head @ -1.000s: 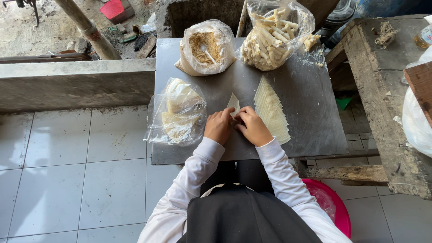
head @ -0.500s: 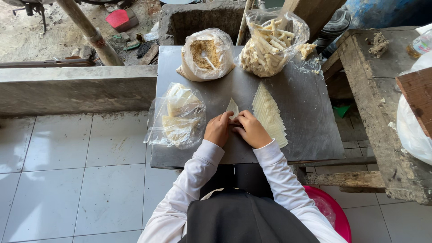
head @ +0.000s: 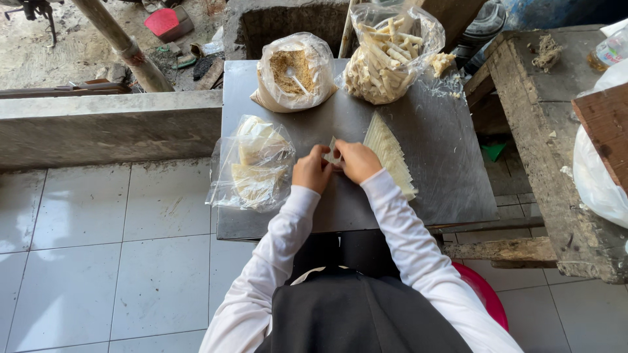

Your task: The person fills small triangular wrappers with a crumbly mixture using a spoon and folds them into closed triangular shapes, placing them in a stack on a metal table.

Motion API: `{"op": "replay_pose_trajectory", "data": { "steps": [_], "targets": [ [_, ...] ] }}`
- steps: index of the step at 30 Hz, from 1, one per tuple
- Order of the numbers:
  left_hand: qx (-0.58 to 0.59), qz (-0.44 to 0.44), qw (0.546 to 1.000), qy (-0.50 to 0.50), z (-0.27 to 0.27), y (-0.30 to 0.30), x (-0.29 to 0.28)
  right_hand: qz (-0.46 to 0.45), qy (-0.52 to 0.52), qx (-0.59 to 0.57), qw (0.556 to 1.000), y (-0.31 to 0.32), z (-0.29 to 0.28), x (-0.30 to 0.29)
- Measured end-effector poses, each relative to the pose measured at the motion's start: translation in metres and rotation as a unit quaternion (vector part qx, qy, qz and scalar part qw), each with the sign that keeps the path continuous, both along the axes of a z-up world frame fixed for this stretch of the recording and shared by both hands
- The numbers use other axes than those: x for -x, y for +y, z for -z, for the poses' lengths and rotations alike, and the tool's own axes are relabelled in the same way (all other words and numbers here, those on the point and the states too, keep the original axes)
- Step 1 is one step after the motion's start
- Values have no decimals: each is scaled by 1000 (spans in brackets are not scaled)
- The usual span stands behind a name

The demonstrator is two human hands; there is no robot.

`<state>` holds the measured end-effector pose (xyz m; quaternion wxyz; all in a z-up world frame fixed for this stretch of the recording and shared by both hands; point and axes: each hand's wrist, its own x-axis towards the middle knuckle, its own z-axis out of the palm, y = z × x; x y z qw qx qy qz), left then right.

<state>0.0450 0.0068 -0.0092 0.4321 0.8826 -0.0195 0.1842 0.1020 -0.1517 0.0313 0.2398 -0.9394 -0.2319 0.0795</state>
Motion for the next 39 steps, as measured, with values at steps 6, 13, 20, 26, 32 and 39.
{"op": "replay_pose_trajectory", "data": {
  "steps": [6,13,20,26,32,39],
  "targets": [
    [13,47,999,6,5,10,-12,-71,-111,25,991,-3,10,-12],
    [-111,47,991,-50,-11,6,13,-15,-228,-60,972,-12,10,40],
    [-105,-21,994,27,-10,-2,10,75,-216,-28,973,-4,20,43],
    [46,-21,984,168,-23,5,-5,149,-62,-48,986,-1,6,21],
    [-110,-17,994,18,-4,-1,6,100,-110,-21,989,-8,12,29],
    [-62,-52,995,52,-4,-4,4,142,-156,-41,977,-2,24,27]
  ]
}}
